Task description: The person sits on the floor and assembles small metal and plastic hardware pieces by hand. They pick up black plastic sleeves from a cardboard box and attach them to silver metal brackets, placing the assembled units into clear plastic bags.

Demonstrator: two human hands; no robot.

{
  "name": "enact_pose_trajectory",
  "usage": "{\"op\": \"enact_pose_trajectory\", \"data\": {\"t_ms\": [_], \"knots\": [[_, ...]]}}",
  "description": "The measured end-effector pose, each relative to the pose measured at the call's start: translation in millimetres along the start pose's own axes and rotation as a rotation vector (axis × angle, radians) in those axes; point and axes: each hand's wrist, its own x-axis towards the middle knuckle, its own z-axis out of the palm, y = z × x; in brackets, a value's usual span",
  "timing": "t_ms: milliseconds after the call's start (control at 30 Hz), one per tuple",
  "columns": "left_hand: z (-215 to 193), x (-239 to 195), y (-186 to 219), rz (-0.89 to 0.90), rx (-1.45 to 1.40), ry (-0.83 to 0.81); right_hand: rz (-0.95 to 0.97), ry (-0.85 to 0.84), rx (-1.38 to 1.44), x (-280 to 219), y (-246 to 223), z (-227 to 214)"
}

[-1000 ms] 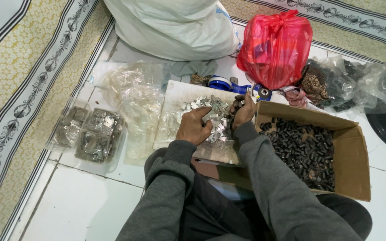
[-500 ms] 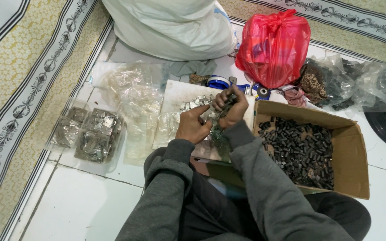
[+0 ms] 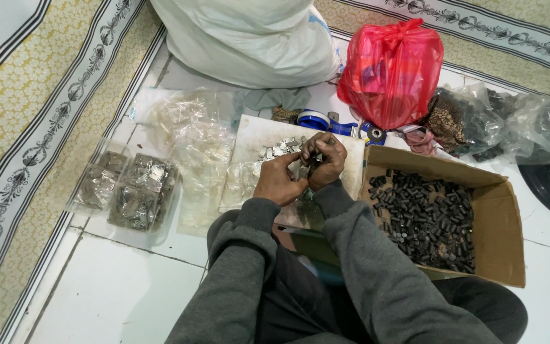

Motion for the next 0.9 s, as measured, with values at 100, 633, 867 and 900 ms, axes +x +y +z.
{"op": "enact_pose_trajectory", "data": {"t_ms": [100, 633, 867, 900], "knots": [[0, -1, -2, 0.013, -0.002, -0.003, -0.028, -0.042, -0.026, -3, -2, 3], [8, 0, -17, 0.024, 0.029, 0.004, -0.042, 0.003, -0.063, -4, 11, -10], [8, 0, -11, 0.029, 0.017, 0.039, -0.099, 0.020, -0.057, -9, 5, 4], [9, 0, -13, 0.036, 0.028, 0.042, -0.104, 0.022, -0.050, -11, 3, 8]]}}
